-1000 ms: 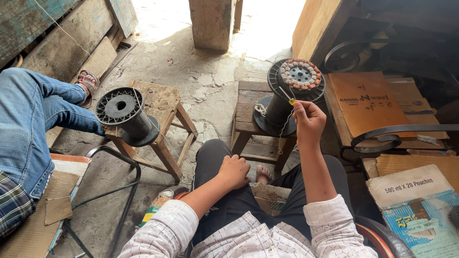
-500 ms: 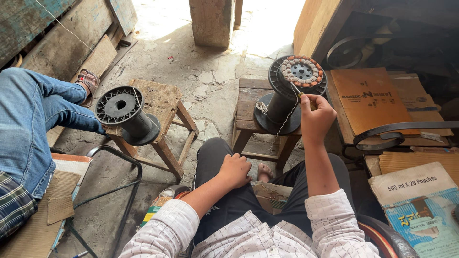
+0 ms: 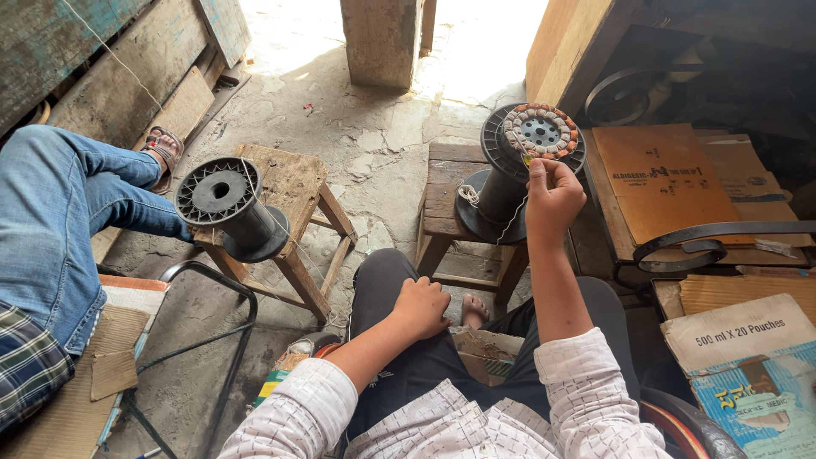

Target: The person winds white insulated wire around the slots of a motor stator using a yellow-handled screwdriver to guide and pack the wire. The person repeatedly pulls wire from a spool, threads it into the stator slots, and uses the screwdriver to push the wire down into place.

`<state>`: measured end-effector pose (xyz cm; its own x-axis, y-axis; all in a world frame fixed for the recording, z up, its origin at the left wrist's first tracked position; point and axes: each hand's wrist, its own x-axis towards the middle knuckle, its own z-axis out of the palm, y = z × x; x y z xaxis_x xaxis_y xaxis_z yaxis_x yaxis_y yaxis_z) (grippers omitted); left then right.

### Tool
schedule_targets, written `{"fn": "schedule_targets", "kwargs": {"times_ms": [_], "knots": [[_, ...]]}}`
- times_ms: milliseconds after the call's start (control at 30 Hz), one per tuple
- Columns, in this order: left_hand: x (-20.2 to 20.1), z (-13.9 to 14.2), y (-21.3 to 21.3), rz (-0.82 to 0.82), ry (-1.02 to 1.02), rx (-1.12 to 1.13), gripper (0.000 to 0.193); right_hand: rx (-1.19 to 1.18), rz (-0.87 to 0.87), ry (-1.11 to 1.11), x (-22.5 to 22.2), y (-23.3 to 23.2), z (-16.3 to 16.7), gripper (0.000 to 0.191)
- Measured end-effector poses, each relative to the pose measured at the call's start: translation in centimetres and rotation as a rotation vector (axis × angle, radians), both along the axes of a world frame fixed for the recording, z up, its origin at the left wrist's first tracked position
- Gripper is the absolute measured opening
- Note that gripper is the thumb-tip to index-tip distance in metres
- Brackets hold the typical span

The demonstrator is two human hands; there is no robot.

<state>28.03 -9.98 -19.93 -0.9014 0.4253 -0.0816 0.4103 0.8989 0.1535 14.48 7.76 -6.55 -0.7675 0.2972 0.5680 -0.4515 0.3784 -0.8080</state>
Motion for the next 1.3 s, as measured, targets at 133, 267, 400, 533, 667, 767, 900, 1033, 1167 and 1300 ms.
{"fn": "schedule_targets", "kwargs": {"times_ms": [133,267,400,533,667,767,900,1033,1167,1300], "knots": [[-0.1,0.1,0.0,-0.002,0.014,0.016,0.04,-0.114,0.095,-0.01,1.0,-0.5,-0.3,0.021],[-0.1,-0.1,0.2,0.0,0.014,0.013,0.04,-0.019,0.041,0.048,1.7,-0.2,-0.8,0.02],[0.1,-0.2,0.3,-0.007,0.035,0.014,0.04,0.079,-0.051,0.028,1.1,1.0,-0.8,0.018],[-0.1,-0.2,0.4,-0.006,0.027,0.005,0.041,0.231,-0.135,0.053,0.2,1.8,-0.6,0.017],[-0.4,-0.1,0.4,-0.01,0.04,0.013,0.041,0.307,-0.131,0.128,-0.6,1.5,-0.2,0.016],[-0.4,-0.2,0.3,-0.01,0.018,0.009,0.041,0.359,-0.143,0.105,-1.2,0.9,0.2,0.016],[-0.6,-0.3,0.1,-0.013,0.041,0.005,0.04,0.358,-0.159,0.094,-1.7,0.2,0.7,0.016],[-0.7,-0.4,-0.2,-0.017,0.035,0.001,0.039,0.326,-0.133,0.132,-2.1,-0.1,0.7,0.017],[-0.7,-0.6,-0.2,-0.016,0.021,0.001,0.039,0.141,-0.032,0.07,-2.1,-0.2,0.5,0.018],[-0.7,-0.6,-0.3,-0.018,0.004,-0.002,0.039,0.047,0.048,0.056,-0.8,-0.5,0.5,0.02]]}}
